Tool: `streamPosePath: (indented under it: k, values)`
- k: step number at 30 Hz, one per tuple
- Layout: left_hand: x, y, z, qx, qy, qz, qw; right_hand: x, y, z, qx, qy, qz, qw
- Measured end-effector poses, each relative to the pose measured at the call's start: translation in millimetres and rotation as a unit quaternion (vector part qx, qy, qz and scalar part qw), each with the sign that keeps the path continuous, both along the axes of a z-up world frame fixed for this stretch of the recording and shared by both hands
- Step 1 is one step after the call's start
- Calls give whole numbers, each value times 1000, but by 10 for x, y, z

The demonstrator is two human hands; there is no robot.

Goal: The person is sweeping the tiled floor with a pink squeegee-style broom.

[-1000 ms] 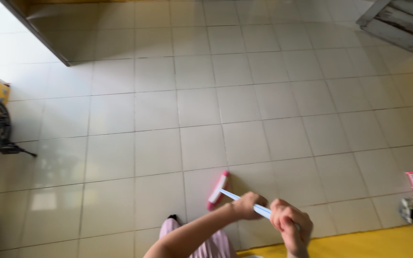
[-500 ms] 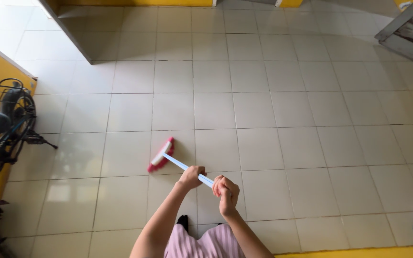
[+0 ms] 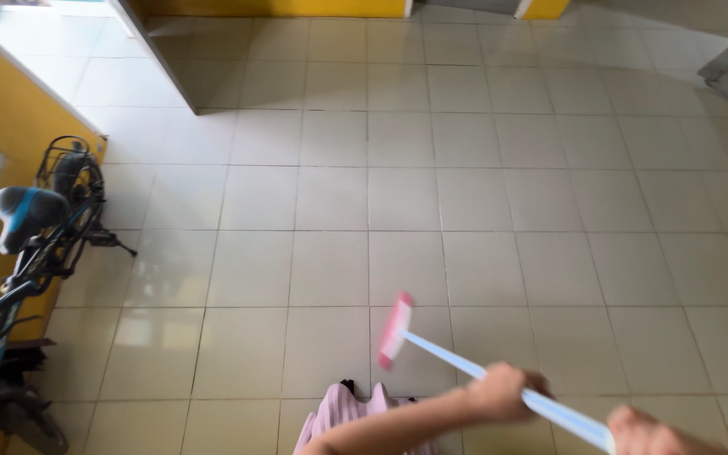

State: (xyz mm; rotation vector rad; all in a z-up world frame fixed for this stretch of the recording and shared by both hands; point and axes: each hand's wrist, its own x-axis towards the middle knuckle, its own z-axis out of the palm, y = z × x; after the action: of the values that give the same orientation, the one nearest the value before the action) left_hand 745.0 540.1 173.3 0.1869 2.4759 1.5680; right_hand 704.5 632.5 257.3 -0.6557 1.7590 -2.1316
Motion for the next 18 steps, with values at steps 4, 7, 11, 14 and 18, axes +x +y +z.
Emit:
streamPosePath:
  k: [4, 7, 11, 14, 18]
  values:
    - [166, 535, -546, 167, 62, -97, 979, 209, 196, 122, 132, -39, -8, 990]
    - [88, 1039, -2080, 144, 106, -151, 972, 535, 360, 203, 228, -85, -27, 970]
    - [249, 347, -1567, 206, -35, -130, 969, 690, -65, 34, 243, -23, -22, 969]
    - [448, 53, -1386, 99, -10, -96, 990, 914, -186, 226, 202, -43, -42, 978]
    - [482, -667, -1059, 75, -4, -89, 993, 924, -560, 250, 31, 60, -50, 996]
